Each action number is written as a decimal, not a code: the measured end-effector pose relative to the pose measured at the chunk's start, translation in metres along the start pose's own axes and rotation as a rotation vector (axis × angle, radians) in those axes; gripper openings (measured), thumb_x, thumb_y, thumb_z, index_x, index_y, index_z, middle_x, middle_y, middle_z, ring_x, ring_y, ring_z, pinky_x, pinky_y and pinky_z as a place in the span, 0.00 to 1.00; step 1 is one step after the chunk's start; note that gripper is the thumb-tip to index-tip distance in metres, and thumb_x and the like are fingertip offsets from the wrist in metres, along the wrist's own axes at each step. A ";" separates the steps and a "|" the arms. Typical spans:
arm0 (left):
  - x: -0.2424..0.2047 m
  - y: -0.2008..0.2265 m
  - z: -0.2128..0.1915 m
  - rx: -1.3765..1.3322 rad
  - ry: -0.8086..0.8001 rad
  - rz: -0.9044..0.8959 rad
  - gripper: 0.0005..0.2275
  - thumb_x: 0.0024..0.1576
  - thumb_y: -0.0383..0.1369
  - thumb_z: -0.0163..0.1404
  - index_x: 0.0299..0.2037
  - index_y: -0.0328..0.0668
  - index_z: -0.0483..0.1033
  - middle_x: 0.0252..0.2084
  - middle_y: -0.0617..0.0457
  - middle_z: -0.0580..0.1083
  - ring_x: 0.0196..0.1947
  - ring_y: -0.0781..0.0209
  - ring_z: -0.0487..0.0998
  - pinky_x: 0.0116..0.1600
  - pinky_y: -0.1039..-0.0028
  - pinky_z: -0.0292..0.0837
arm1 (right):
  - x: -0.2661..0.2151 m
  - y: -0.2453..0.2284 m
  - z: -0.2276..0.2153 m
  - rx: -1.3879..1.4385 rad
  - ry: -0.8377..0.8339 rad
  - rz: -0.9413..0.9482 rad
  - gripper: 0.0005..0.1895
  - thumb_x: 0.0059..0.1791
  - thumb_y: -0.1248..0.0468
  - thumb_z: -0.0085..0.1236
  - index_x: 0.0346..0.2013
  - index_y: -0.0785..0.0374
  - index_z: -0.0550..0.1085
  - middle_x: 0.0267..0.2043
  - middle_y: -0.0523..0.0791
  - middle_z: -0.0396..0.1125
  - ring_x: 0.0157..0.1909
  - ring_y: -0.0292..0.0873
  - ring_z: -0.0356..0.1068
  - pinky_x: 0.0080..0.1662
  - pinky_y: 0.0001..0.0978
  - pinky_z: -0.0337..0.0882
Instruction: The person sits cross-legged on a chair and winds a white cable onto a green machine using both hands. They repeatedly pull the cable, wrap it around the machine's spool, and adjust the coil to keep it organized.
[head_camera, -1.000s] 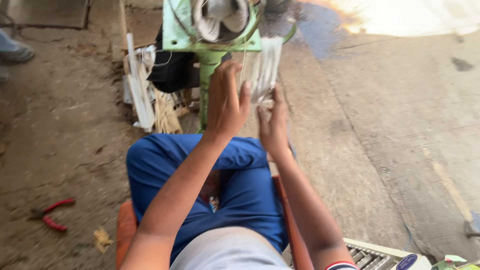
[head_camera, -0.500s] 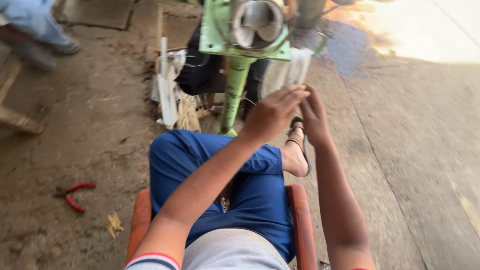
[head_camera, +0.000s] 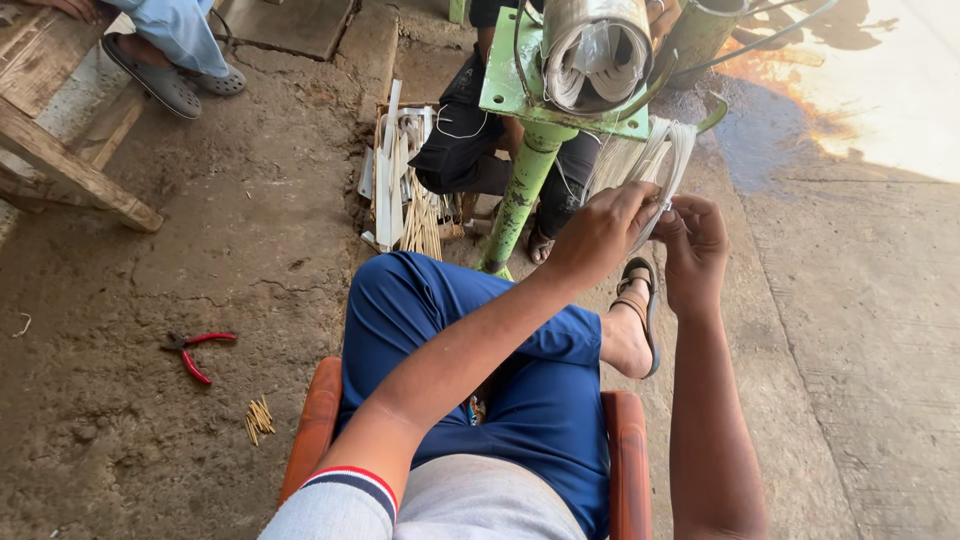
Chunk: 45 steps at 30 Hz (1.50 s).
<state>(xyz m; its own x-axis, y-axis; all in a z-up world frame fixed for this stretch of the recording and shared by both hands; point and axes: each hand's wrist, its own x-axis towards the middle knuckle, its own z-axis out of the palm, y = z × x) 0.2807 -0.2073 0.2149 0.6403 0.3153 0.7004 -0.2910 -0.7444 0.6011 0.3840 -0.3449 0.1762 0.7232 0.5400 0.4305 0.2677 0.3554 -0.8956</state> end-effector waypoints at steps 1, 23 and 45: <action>-0.001 -0.002 0.002 0.011 -0.007 -0.015 0.08 0.66 0.33 0.49 0.51 0.40 0.70 0.37 0.43 0.78 0.40 0.43 0.81 0.42 0.57 0.77 | -0.001 0.003 -0.002 -0.032 0.003 -0.025 0.10 0.60 0.68 0.55 0.55 0.68 0.69 0.49 0.45 0.72 0.48 0.34 0.73 0.51 0.29 0.75; -0.011 -0.006 -0.035 0.040 -0.118 0.172 0.05 0.64 0.28 0.51 0.47 0.37 0.70 0.46 0.45 0.77 0.48 0.45 0.79 0.49 0.60 0.77 | -0.023 0.012 0.040 -0.325 0.148 -0.182 0.21 0.59 0.74 0.54 0.65 0.64 0.62 0.47 0.46 0.73 0.49 0.36 0.72 0.52 0.28 0.73; 0.006 -0.008 -0.032 0.140 -0.030 0.186 0.05 0.61 0.30 0.57 0.45 0.42 0.79 0.46 0.50 0.80 0.48 0.52 0.81 0.52 0.65 0.78 | -0.008 0.002 0.039 0.106 0.180 0.180 0.21 0.62 0.60 0.42 0.69 0.63 0.67 0.42 0.39 0.70 0.42 0.29 0.67 0.45 0.22 0.70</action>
<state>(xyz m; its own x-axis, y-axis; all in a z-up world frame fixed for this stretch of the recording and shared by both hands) 0.2636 -0.1808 0.2265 0.6063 0.1488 0.7812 -0.3059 -0.8631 0.4018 0.3542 -0.3191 0.1750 0.8571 0.4610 0.2301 0.0633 0.3489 -0.9350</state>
